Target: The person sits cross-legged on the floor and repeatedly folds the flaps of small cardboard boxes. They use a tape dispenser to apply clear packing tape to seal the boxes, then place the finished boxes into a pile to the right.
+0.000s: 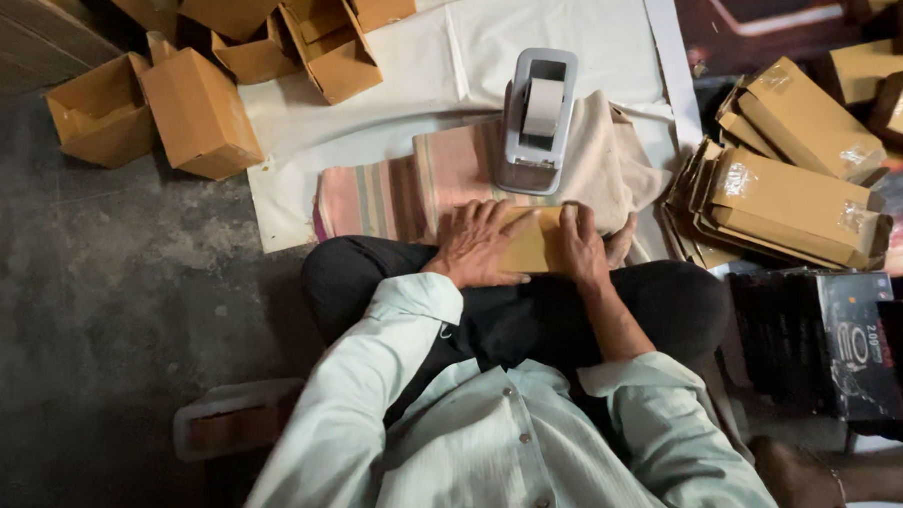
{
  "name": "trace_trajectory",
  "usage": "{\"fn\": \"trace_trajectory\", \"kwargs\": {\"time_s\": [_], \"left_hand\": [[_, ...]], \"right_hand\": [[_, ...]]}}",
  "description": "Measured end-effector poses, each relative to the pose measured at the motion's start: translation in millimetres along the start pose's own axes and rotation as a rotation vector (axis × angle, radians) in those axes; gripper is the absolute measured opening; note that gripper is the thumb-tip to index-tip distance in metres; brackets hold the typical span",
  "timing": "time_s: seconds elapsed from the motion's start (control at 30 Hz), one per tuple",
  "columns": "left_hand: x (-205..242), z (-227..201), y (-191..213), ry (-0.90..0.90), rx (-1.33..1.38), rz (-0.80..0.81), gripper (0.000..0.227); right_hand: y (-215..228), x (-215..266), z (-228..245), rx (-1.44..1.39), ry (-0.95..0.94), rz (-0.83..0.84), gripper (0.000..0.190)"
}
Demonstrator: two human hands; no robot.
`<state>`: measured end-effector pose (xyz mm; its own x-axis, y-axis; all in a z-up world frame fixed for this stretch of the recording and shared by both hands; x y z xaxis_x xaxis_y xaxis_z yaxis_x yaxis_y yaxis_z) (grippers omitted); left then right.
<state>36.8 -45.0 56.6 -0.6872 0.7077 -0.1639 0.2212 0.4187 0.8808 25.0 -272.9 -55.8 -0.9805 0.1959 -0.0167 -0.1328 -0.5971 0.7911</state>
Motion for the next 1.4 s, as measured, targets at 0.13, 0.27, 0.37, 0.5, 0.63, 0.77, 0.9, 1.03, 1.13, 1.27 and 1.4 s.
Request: {"fn": "trace_trajectory", "kwargs": {"time_s": [0.13, 0.27, 0.37, 0.5, 0.63, 0.77, 0.9, 1.03, 1.13, 1.27, 1.4], "left_hand": [[17, 7, 13, 0.097, -0.016, -0.047, 0.117], [19, 0, 19, 0.157, 0.010, -0.072, 0.117], [16, -6, 25, 0.225, 0.031, -0.018, 0.118], [2, -22, 23, 0.340, -0.025, -0.010, 0.121], [-26, -44, 7, 0.210, -0.089, -0.197, 0.103], [-38, -47, -12, 0.172, -0.027, -0.112, 0.072], [-39, -39, -5, 0.059, -0.046, -0.027, 0.071], [-32, -33, 6, -0.007, 0.013, -0.006, 0.096], [-26, -30, 8, -0.006, -0.027, 0.008, 0.104], [-14, -17, 13, 0.046, 0.072, 0.009, 0.119], [11, -5, 30, 0.108, 0.020, -0.060, 0.123]], "right_hand": [[1, 1, 10, -0.463, -0.109, 0.144, 0.054], [9, 2, 26, -0.443, 0.057, 0.050, 0.048], [15, 8, 33, -0.276, -0.053, 0.009, 0.042], [18, 11, 43, -0.501, -0.171, 0.124, 0.050], [33, 3, 54, -0.683, 0.096, 0.158, 0.052], [31, 9, 41, -0.740, -0.155, 0.267, 0.053], [23, 7, 40, -0.595, -0.211, 0.173, 0.043], [27, 3, 42, -0.363, 0.041, 0.009, 0.035], [19, 3, 32, -0.505, -0.163, 0.078, 0.037], [18, 1, 31, -0.618, -0.192, 0.105, 0.039], [19, 3, 29, -0.648, -0.119, 0.109, 0.039]]}}
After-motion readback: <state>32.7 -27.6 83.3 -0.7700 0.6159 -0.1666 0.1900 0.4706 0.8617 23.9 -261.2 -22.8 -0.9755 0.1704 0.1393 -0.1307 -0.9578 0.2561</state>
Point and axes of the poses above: each hand's wrist, its own x-axis away from the middle knuckle, its own y-axis out of the back of the hand, z = x × y, the point moved 4 cm from there along -x, towards the middle knuckle, and after that the axes turned 11 degrees about x, right-handed, at the moved point
